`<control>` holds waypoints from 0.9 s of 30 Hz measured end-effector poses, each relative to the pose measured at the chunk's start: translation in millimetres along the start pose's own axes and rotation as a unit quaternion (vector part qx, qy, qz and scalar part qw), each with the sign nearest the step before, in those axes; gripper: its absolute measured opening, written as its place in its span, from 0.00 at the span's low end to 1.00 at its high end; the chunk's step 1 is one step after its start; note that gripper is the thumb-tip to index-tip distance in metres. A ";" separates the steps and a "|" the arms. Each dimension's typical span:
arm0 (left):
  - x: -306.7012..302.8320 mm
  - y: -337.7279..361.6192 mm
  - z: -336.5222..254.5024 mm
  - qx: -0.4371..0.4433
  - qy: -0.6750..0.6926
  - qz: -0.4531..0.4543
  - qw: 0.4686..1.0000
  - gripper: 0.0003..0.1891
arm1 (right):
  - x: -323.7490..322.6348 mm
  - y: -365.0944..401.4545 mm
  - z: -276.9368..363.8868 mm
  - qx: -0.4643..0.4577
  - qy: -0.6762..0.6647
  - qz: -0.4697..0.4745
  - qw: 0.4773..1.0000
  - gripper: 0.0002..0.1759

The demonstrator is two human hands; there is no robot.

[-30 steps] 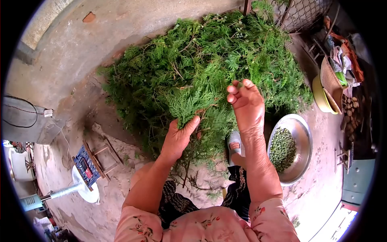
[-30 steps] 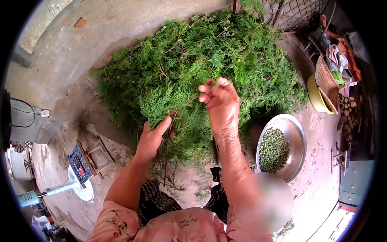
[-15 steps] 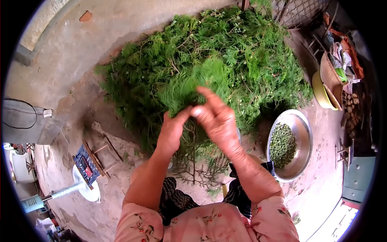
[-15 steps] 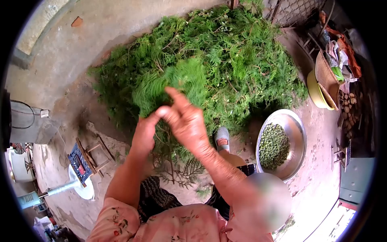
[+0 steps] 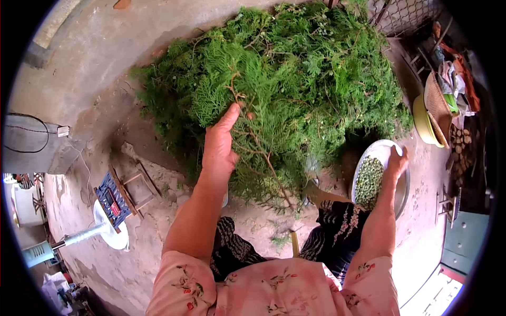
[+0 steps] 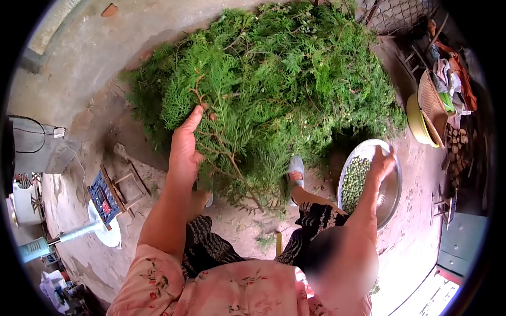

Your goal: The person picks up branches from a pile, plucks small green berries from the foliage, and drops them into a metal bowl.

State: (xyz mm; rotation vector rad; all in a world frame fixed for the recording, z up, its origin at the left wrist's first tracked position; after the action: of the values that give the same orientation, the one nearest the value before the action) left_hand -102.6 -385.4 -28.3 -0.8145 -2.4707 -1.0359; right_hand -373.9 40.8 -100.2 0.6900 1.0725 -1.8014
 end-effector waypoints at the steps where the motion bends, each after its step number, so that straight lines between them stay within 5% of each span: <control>1: 0.7 -1.4 0.3 -0.010 -0.002 -0.009 1.000 0.19 | -14.3 19.4 51.0 0.068 -0.161 0.111 0.978 0.29; 3: 10.7 3.5 0.2 -0.026 0.043 0.026 0.998 0.20 | -20.6 61.1 124.0 0.084 -0.445 0.240 0.859 0.33; 5: 10.0 0.6 6.1 0.014 -0.005 0.032 0.999 0.20 | -29.3 96.2 188.3 -0.012 -0.375 0.387 0.842 0.38; 6: 7.9 -1.8 7.9 0.054 -0.051 0.032 0.997 0.19 | -38.4 116.6 214.1 -0.015 -0.423 0.464 0.778 0.48; 7: 6.6 -3.6 11.6 0.051 -0.044 0.039 0.997 0.18 | -41.5 138.3 233.5 0.028 -0.486 0.527 0.697 0.52; 10: 14.6 2.7 18.6 0.018 0.013 0.102 0.995 0.16 | -25.2 186.2 247.7 0.084 -0.461 0.630 0.620 0.63; 11: 13.4 -0.3 22.7 -0.011 0.041 0.124 0.991 0.15 | -47.7 191.6 268.7 0.123 -0.473 0.662 0.568 0.56; 12: 12.6 -1.2 27.4 -0.014 0.041 0.124 0.991 0.15 | -23.9 201.6 254.0 0.128 -0.382 0.706 0.582 0.42; 14: 13.3 -1.9 30.6 0.039 -0.036 0.083 0.995 0.17 | -27.4 213.1 264.0 0.147 -0.378 0.697 0.591 0.32; 18: 24.6 6.8 28.7 0.050 0.027 0.111 0.992 0.18 | 9.7 236.5 243.7 0.131 -0.402 0.652 0.629 0.29; 20: 11.4 -2.2 31.2 0.015 0.036 0.103 0.994 0.18 | 9.3 235.5 240.5 0.000 -0.402 0.641 0.653 0.25; 24: -1.7 -16.8 24.0 0.051 0.049 0.106 0.992 0.21 | -22.7 233.9 260.4 0.096 -0.363 0.609 0.699 0.21; 26: -5.5 -16.8 14.0 0.045 0.051 0.079 0.995 0.20 | -25.3 237.1 259.1 -0.010 -0.337 0.628 0.701 0.21; 27: -4.1 -14.0 9.1 0.030 0.064 0.084 0.994 0.20 | -29.3 237.0 256.5 -0.117 -0.315 0.575 0.746 0.26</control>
State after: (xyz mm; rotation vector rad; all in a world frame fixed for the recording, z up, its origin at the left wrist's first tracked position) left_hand -108.9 -388.3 -44.0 -0.8909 -2.2710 -0.9197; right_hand -152.1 -225.3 -47.1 0.3606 0.2187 -0.6592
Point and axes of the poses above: each hand's wrist, its own y-axis away from the middle knuckle, its own x-axis out of the palm, z = x × y, the point moved 3 cm from there along -y, towards the middle knuckle
